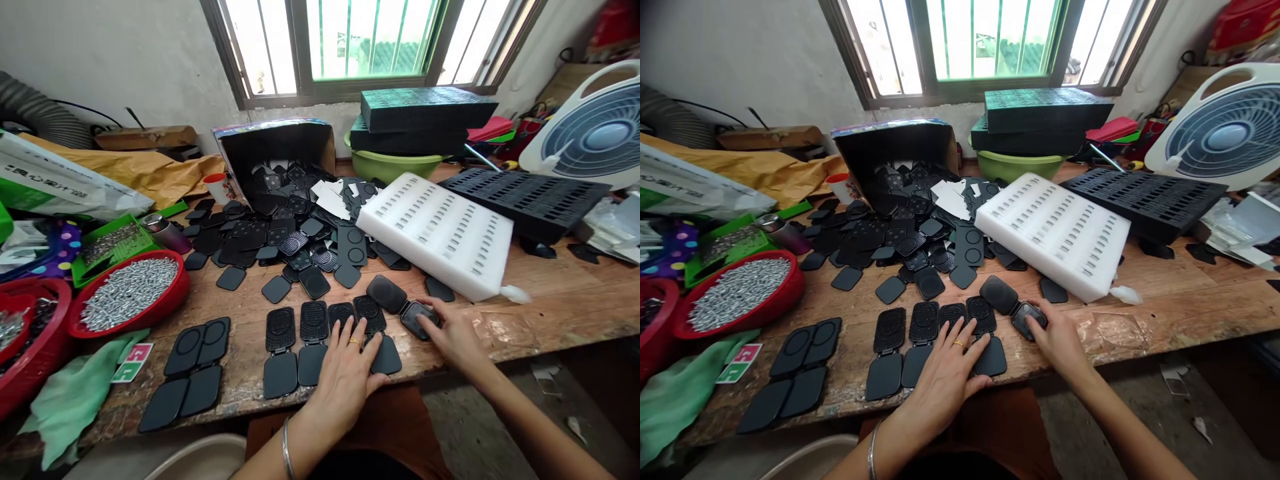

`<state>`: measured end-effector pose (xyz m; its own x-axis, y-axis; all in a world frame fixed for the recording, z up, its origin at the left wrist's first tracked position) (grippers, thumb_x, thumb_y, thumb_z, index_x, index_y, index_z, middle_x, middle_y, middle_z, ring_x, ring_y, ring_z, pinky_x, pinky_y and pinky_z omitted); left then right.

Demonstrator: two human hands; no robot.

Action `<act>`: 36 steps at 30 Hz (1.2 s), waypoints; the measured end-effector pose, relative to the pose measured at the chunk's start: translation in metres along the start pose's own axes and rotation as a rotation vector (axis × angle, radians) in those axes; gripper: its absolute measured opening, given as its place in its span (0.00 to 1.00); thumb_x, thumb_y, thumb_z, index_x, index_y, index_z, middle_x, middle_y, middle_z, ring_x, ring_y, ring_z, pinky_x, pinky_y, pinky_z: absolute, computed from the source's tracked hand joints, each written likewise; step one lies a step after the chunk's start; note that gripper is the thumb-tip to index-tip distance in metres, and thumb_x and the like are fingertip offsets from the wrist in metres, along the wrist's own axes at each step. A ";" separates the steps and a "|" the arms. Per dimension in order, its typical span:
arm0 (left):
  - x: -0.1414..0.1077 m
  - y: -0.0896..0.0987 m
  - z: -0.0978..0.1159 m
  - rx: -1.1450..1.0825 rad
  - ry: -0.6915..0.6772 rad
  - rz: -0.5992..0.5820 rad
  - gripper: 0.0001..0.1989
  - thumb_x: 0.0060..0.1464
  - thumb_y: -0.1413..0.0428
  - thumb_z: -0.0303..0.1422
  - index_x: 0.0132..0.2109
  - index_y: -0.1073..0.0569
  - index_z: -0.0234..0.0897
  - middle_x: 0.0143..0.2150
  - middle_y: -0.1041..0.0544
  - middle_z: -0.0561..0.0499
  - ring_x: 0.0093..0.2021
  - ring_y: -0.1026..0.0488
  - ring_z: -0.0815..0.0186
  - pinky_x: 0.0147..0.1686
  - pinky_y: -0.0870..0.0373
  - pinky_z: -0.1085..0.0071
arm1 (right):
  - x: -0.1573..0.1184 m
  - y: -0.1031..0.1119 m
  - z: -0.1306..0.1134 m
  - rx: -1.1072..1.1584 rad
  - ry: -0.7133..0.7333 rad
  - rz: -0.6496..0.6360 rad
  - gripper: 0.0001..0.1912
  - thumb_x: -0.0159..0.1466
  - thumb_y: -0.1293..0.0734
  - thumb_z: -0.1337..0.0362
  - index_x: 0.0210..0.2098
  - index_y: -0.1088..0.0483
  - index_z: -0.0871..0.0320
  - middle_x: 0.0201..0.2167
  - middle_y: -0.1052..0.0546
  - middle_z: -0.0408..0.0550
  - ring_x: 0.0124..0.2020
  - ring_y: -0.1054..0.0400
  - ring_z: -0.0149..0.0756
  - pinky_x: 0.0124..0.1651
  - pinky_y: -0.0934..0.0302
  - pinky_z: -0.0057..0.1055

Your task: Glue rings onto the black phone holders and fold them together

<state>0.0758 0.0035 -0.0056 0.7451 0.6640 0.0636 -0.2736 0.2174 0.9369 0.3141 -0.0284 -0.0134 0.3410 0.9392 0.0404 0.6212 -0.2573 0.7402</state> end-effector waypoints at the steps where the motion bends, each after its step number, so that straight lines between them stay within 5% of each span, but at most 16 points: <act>1: 0.001 0.000 0.000 0.008 -0.001 -0.002 0.32 0.51 0.40 0.45 0.62 0.37 0.45 0.66 0.39 0.41 0.67 0.47 0.46 0.62 0.47 0.43 | -0.007 -0.003 0.002 -0.098 0.046 0.024 0.15 0.62 0.37 0.56 0.45 0.30 0.55 0.37 0.25 0.52 0.35 0.29 0.45 0.39 0.32 0.42; 4: 0.003 0.002 0.001 0.043 0.002 -0.025 0.33 0.50 0.38 0.43 0.61 0.36 0.45 0.65 0.39 0.41 0.67 0.48 0.45 0.62 0.47 0.42 | -0.017 -0.014 0.000 -0.303 0.178 0.098 0.14 0.62 0.37 0.57 0.41 0.28 0.58 0.43 0.28 0.59 0.46 0.33 0.53 0.49 0.36 0.49; 9: 0.005 0.008 0.002 0.075 -0.007 -0.067 0.33 0.48 0.36 0.41 0.61 0.35 0.44 0.65 0.38 0.39 0.66 0.47 0.43 0.61 0.46 0.41 | -0.006 -0.025 -0.006 -0.249 0.422 -0.014 0.30 0.60 0.42 0.72 0.62 0.42 0.63 0.66 0.47 0.59 0.67 0.56 0.50 0.64 0.49 0.50; 14: 0.007 0.013 0.004 0.086 -0.002 -0.095 0.33 0.49 0.36 0.39 0.61 0.35 0.44 0.65 0.39 0.39 0.66 0.46 0.43 0.61 0.45 0.42 | -0.002 -0.025 -0.007 -0.178 0.393 -0.214 0.26 0.65 0.39 0.62 0.61 0.39 0.62 0.66 0.44 0.58 0.67 0.54 0.46 0.66 0.51 0.47; 18: 0.007 0.016 0.005 0.089 0.003 -0.110 0.33 0.49 0.36 0.40 0.61 0.35 0.43 0.65 0.39 0.38 0.66 0.47 0.44 0.61 0.46 0.43 | -0.006 -0.011 -0.008 -0.170 0.387 -0.338 0.41 0.55 0.28 0.51 0.62 0.40 0.63 0.67 0.49 0.61 0.67 0.54 0.49 0.66 0.51 0.45; 22: 0.005 0.016 0.005 0.100 -0.001 -0.096 0.33 0.49 0.37 0.40 0.61 0.35 0.44 0.66 0.39 0.39 0.66 0.47 0.43 0.61 0.46 0.43 | -0.007 0.004 -0.006 -0.214 0.416 -0.457 0.46 0.51 0.26 0.54 0.64 0.43 0.62 0.67 0.50 0.60 0.67 0.54 0.50 0.65 0.50 0.45; 25: 0.005 0.014 0.004 0.098 -0.009 -0.077 0.33 0.50 0.38 0.44 0.61 0.35 0.43 0.65 0.39 0.40 0.66 0.48 0.43 0.62 0.47 0.43 | -0.009 0.011 -0.007 -0.258 0.496 -0.351 0.32 0.57 0.30 0.62 0.60 0.37 0.62 0.63 0.40 0.59 0.64 0.47 0.51 0.63 0.47 0.47; 27: 0.005 0.012 0.003 0.084 -0.006 -0.065 0.33 0.50 0.40 0.47 0.61 0.35 0.43 0.65 0.38 0.40 0.66 0.48 0.43 0.62 0.48 0.43 | -0.012 0.014 -0.008 -0.214 0.529 -0.150 0.22 0.62 0.35 0.65 0.56 0.31 0.59 0.56 0.30 0.57 0.59 0.39 0.51 0.60 0.42 0.49; 31: 0.006 0.009 0.002 0.077 -0.002 -0.047 0.31 0.51 0.41 0.49 0.60 0.34 0.44 0.64 0.37 0.41 0.67 0.49 0.43 0.63 0.50 0.43 | -0.020 0.016 -0.002 0.086 0.269 0.308 0.21 0.66 0.40 0.63 0.58 0.35 0.57 0.40 0.23 0.52 0.36 0.29 0.39 0.42 0.32 0.37; 36: 0.009 0.009 0.004 0.093 -0.006 -0.053 0.29 0.51 0.40 0.46 0.58 0.33 0.42 0.63 0.37 0.40 0.66 0.48 0.43 0.63 0.50 0.44 | -0.035 0.000 0.010 0.121 0.021 0.133 0.17 0.64 0.38 0.57 0.46 0.27 0.59 0.23 0.27 0.45 0.22 0.33 0.34 0.28 0.36 0.31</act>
<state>0.0823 0.0085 0.0043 0.7606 0.6491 0.0152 -0.1766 0.1843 0.9669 0.3091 -0.0634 -0.0220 0.4120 0.8993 0.1470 0.6521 -0.4037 0.6417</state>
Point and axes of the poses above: each hand's wrist, its own x-axis towards the middle knuckle, its own y-axis out of the back of the hand, z = x × y, the point moved 1 cm from there along x, towards the middle knuckle
